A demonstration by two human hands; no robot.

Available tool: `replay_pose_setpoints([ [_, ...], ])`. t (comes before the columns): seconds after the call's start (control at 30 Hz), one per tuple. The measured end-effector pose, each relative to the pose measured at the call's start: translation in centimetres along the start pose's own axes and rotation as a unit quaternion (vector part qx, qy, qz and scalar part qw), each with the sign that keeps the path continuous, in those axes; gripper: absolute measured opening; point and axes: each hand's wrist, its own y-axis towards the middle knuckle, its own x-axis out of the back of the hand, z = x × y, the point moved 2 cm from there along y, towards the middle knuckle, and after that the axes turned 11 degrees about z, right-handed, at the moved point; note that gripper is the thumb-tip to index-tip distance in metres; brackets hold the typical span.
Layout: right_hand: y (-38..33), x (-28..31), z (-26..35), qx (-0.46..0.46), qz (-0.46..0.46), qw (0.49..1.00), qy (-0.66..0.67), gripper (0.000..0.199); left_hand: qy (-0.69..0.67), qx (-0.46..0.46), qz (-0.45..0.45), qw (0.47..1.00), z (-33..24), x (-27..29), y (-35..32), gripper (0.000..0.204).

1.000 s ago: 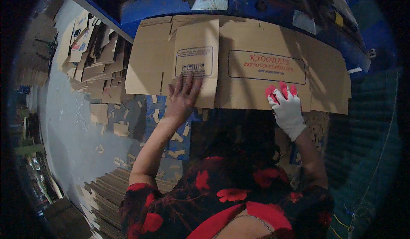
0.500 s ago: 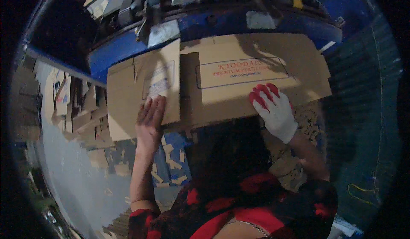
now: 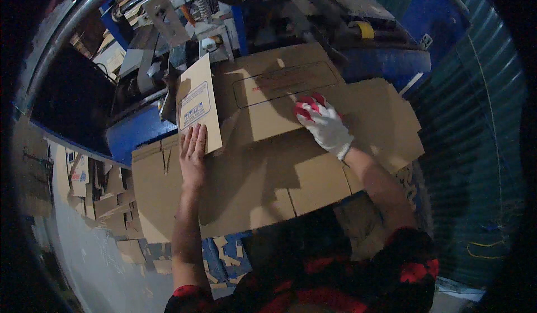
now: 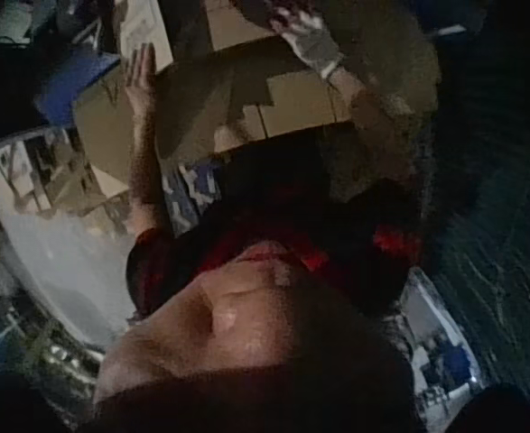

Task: The person repeatedly folds flat cardboard sheets into boxes using a blue machine. They place each sheet into the machine, press down to crease the folds, and remove the formed box. The process is repeated continuously throughout the clip.

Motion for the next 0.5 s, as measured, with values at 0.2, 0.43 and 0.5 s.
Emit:
replay_pose_setpoints([
  [0.2,10.1,-5.5,-6.6,-0.024,0.129,0.991,-0.039,0.049,0.127,0.079,0.056,0.987,5.0,-1.8,11.3,0.053],
  [0.43,10.8,-3.2,-10.2,-0.162,0.153,0.975,0.007,0.047,-0.165,0.061,0.047,0.983,6.1,-3.9,13.2,0.061],
  [0.5,6.2,-0.9,-8.3,-0.161,0.099,0.981,0.041,0.046,-0.13,0.028,0.082,0.988,6.3,-1.6,6.1,0.052],
])
